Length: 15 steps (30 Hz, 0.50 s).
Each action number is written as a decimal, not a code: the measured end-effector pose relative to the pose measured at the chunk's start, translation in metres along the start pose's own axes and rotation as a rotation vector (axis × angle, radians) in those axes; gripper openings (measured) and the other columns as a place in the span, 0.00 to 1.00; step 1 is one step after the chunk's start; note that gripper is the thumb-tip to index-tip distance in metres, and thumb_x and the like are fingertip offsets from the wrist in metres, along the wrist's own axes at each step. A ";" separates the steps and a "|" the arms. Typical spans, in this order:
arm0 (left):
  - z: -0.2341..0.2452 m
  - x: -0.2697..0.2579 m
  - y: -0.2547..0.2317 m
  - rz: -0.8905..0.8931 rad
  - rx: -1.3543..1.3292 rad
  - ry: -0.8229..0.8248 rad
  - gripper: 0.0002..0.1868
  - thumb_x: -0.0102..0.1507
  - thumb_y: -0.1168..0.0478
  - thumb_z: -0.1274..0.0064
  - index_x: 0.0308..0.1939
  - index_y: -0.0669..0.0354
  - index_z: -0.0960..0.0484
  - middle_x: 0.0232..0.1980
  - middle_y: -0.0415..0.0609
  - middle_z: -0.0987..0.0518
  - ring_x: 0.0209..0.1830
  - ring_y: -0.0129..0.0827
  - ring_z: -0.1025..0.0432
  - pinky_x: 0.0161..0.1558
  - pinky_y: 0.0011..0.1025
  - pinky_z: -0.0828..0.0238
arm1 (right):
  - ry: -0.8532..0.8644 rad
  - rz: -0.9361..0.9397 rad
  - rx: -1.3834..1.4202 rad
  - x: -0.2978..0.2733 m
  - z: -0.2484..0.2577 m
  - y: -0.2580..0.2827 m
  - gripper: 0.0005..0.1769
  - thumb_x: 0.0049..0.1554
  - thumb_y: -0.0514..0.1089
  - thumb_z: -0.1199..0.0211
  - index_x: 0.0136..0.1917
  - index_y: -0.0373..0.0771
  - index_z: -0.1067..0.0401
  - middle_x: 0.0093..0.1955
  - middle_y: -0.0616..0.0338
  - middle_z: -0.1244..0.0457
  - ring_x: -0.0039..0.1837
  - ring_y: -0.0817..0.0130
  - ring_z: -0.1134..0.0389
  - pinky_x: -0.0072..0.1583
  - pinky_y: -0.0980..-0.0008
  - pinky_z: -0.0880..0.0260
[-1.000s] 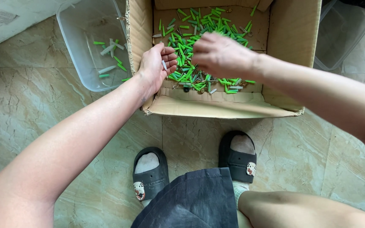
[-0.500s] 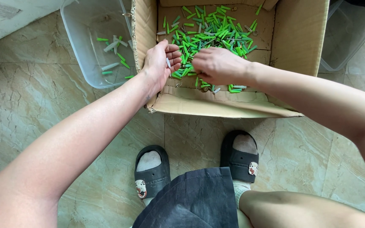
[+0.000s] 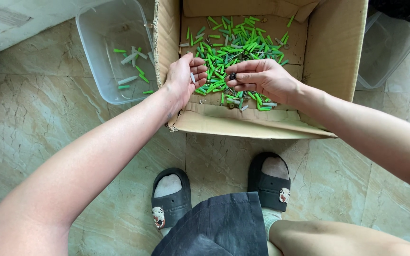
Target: Sorting various wall anchors and hardware into different containers.
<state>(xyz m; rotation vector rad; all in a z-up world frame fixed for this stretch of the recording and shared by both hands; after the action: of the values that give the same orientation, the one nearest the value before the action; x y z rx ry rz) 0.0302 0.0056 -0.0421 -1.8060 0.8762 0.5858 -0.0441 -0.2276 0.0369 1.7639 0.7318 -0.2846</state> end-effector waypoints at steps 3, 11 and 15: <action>-0.001 0.000 0.000 0.010 0.000 0.000 0.21 0.72 0.50 0.64 0.43 0.63 0.22 0.35 0.47 0.21 0.32 0.31 0.26 0.37 0.31 0.24 | 0.021 0.019 0.141 -0.005 -0.009 0.014 0.18 0.63 0.34 0.42 0.66 0.28 0.29 0.59 0.49 0.30 0.60 0.67 0.27 0.64 0.70 0.25; -0.031 -0.043 -0.015 0.120 0.114 0.336 0.19 0.69 0.51 0.49 0.47 0.66 0.16 0.39 0.49 0.17 0.37 0.30 0.22 0.40 0.28 0.22 | -0.008 0.180 0.140 -0.001 -0.016 0.024 0.19 0.63 0.34 0.38 0.67 0.29 0.30 0.60 0.53 0.32 0.62 0.68 0.29 0.65 0.68 0.25; -0.040 -0.053 -0.024 0.104 0.102 0.335 0.19 0.67 0.51 0.46 0.48 0.65 0.18 0.40 0.50 0.16 0.37 0.30 0.21 0.41 0.27 0.21 | 0.009 0.307 -0.032 -0.001 -0.019 0.028 0.24 0.61 0.33 0.36 0.70 0.34 0.33 0.62 0.58 0.33 0.63 0.73 0.31 0.66 0.70 0.27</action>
<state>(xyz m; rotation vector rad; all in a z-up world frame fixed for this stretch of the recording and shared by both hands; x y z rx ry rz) 0.0158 -0.0095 0.0253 -1.8010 1.2091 0.2990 -0.0316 -0.2148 0.0656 1.8183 0.4593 -0.0569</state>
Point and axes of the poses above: each hand's wrist, its own x-axis towards the middle knuckle, its own z-axis out of the back of the hand, y = z × x, the point moved 2 cm from there along x, towards the middle knuckle
